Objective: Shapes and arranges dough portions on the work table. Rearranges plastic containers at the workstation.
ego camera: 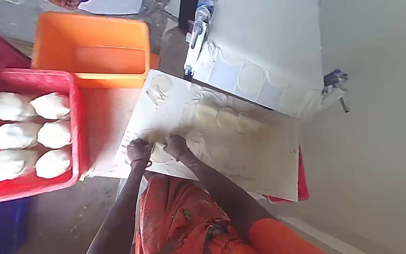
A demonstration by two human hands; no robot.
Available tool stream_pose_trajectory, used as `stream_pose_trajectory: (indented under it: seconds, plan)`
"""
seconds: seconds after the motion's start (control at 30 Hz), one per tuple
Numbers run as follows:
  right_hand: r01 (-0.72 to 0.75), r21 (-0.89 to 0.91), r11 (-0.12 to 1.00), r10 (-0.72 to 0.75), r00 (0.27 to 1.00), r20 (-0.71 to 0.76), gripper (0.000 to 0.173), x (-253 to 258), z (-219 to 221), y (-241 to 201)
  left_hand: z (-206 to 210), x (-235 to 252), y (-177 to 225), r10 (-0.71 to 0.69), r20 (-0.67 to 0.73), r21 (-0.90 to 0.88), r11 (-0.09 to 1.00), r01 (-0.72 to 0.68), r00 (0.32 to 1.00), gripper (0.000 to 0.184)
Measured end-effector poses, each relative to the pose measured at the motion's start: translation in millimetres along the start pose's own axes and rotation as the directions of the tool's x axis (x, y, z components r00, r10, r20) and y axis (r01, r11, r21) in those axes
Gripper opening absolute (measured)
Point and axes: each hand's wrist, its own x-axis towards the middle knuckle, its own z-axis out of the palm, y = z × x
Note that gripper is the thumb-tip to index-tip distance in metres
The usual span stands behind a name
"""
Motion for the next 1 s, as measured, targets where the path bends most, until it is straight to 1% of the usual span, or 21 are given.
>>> stream_pose_trajectory:
  seconds: [0.07, 0.13, 0.17, 0.2, 0.27, 0.3, 0.37, 0.4, 0.43, 0.5, 0.57, 0.63, 0.67, 0.7, 0.73, 0.77, 0.83, 0.87, 0.93, 0.97, 1.0]
  plan:
    - [0.100, 0.177, 0.979, -0.071, 0.984, -0.161, 0.023, -4, 7, 22, -2, -8, -14, 0.107, -0.105, -0.149, 0.981, -0.122, 0.989, 0.033]
    - [0.166, 0.369, 0.915, -0.071, 0.964, -0.258, 0.027, -7, 6, 49, -8, -14, -26, 0.160, -0.222, -0.335, 0.914, -0.229, 0.962, 0.029]
    - [0.157, 0.458, 0.875, -0.035, 0.964, -0.265, 0.034, -13, 1, 60, -10, -17, -31, 0.149, -0.282, -0.451, 0.851, -0.268, 0.948, 0.026]
    - [0.143, 0.515, 0.845, 0.003, 0.962, -0.272, 0.043, -18, -4, 71, -14, -21, -32, 0.113, -0.311, -0.571, 0.772, -0.280, 0.944, 0.023]
    - [0.161, 0.557, 0.815, 0.034, 0.946, -0.323, 0.051, -24, -13, 92, -26, -41, -31, 0.011, -0.278, -0.749, 0.623, -0.224, 0.960, 0.029]
    - [0.175, 0.558, 0.811, 0.033, 0.939, -0.343, 0.053, -28, -18, 98, -31, -52, -31, -0.047, -0.237, -0.797, 0.581, -0.167, 0.970, 0.035]
    - [0.219, 0.558, 0.801, 0.010, 0.926, -0.378, 0.049, -42, -27, 98, -36, -75, -31, -0.149, -0.179, -0.843, 0.532, -0.074, 0.972, 0.045]
    - [0.268, 0.543, 0.796, -0.035, 0.916, -0.400, 0.044, -50, -33, 91, -36, -87, -29, -0.190, -0.156, -0.860, 0.509, -0.039, 0.969, 0.046]
    - [0.318, 0.528, 0.788, -0.090, 0.907, -0.411, 0.037, -59, -37, 81, -35, -99, -27, -0.229, -0.126, -0.881, 0.474, -0.003, 0.965, 0.044]
    - [0.406, 0.506, 0.761, -0.209, 0.891, -0.402, 0.028, -82, -44, 53, -28, -121, -26, -0.265, -0.052, -0.932, 0.360, 0.048, 0.963, 0.033]
    - [0.478, 0.517, 0.710, -0.316, 0.873, -0.372, 0.024, -105, -52, 23, -25, -137, -24, -0.265, 0.004, -0.964, 0.257, 0.075, 0.964, 0.027]
    - [0.520, 0.597, 0.611, -0.409, 0.853, -0.324, 0.020, -128, -59, -6, -31, -155, -16, -0.240, 0.041, -0.974, 0.206, 0.092, 0.970, 0.024]
    - [0.518, 0.650, 0.557, -0.449, 0.846, -0.289, 0.020, -138, -61, -18, -36, -164, -10, -0.225, 0.043, -0.979, 0.183, 0.086, 0.974, 0.022]
    - [0.501, 0.687, 0.526, -0.481, 0.842, -0.246, 0.020, -146, -64, -28, -41, -172, -5, -0.204, 0.031, -0.985, 0.161, 0.065, 0.978, 0.020]
    - [0.490, 0.699, 0.521, -0.505, 0.837, -0.210, 0.020, -149, -63, -35, -46, -180, -1, -0.180, 0.014, -0.990, 0.136, 0.038, 0.984, 0.019]
    - [0.494, 0.679, 0.543, -0.520, 0.833, -0.190, 0.020, -149, -60, -38, -48, -188, 1, -0.155, -0.006, -0.994, 0.106, 0.010, 0.988, 0.021]
    - [0.516, 0.583, 0.628, -0.528, 0.833, -0.169, 0.021, -147, -51, -38, -50, -199, -2, -0.108, -0.030, -0.999, 0.044, -0.025, 0.994, 0.026]
    - [0.520, 0.540, 0.662, -0.525, 0.836, -0.161, 0.022, -146, -47, -37, -51, -204, -3, -0.103, -0.026, -1.000, 0.013, -0.025, 0.994, 0.028]
    - [0.556, 0.441, 0.705, -0.535, 0.825, -0.184, 0.023, -144, -41, -31, -51, -213, -2, -0.130, 0.010, -1.000, -0.014, 0.008, 0.991, 0.029]
    - [0.572, 0.385, 0.724, -0.540, 0.818, -0.198, 0.025, -146, -40, -28, -52, -216, -1, -0.126, 0.021, -0.999, 0.025, 0.024, 0.992, 0.028]
    - [0.599, 0.325, 0.731, -0.558, 0.800, -0.219, 0.029, -147, -41, -26, -53, -219, -1, -0.096, 0.015, -0.996, 0.088, 0.023, 0.995, 0.024]
